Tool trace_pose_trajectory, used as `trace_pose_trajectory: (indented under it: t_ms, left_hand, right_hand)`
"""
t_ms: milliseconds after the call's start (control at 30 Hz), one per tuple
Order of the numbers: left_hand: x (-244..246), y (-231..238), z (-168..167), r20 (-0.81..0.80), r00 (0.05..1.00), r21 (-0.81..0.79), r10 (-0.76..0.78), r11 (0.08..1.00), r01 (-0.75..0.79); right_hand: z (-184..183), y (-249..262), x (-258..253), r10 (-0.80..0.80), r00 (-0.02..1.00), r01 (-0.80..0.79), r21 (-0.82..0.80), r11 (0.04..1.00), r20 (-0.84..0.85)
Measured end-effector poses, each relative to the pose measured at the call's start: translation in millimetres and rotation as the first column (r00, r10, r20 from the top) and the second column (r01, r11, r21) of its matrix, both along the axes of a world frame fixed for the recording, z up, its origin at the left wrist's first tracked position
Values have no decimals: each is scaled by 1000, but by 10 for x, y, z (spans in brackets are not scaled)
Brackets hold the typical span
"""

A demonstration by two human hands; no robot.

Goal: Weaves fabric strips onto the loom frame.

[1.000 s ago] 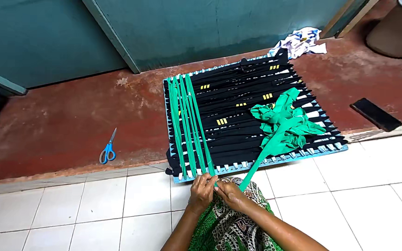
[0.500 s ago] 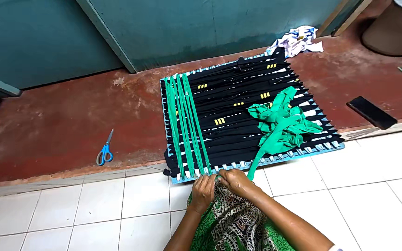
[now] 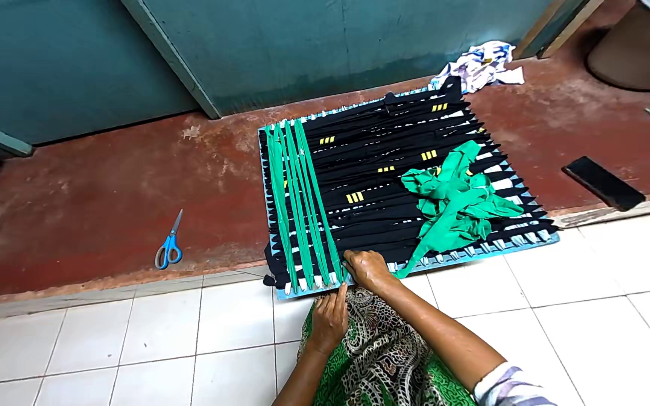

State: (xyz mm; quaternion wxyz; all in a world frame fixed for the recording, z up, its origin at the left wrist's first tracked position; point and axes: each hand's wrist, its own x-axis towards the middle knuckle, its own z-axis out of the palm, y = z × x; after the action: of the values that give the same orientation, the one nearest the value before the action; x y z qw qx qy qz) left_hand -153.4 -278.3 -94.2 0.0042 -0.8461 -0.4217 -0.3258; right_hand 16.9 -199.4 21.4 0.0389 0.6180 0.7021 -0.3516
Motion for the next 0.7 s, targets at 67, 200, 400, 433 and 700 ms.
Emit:
trace_pose_trajectory:
  t_ms: [67, 200, 400, 433, 700]
  left_hand:
    - [-14, 8, 33, 24, 1000, -5, -20, 1000, 20]
    - [38, 104, 271, 227, 974, -129, -17, 991, 47]
    - [329, 651, 981, 418, 896, -626, 149, 762, 165]
    - [384, 787, 1079, 417, 897, -720, 147, 656, 227]
    - [696, 1474, 1243, 651, 658, -696, 379, -46, 716]
  right_hand:
    - [-11, 62, 38, -38, 999, 38, -11, 999, -29]
    - [-69, 248, 274, -142, 943, 123, -82, 989, -301]
    - [220, 608, 716, -219, 791, 78, -261, 962, -571]
    - [300, 658, 780, -211, 770, 54, -267, 962, -602]
    - [708, 971, 1314, -98, 798, -12, -179, 984, -595]
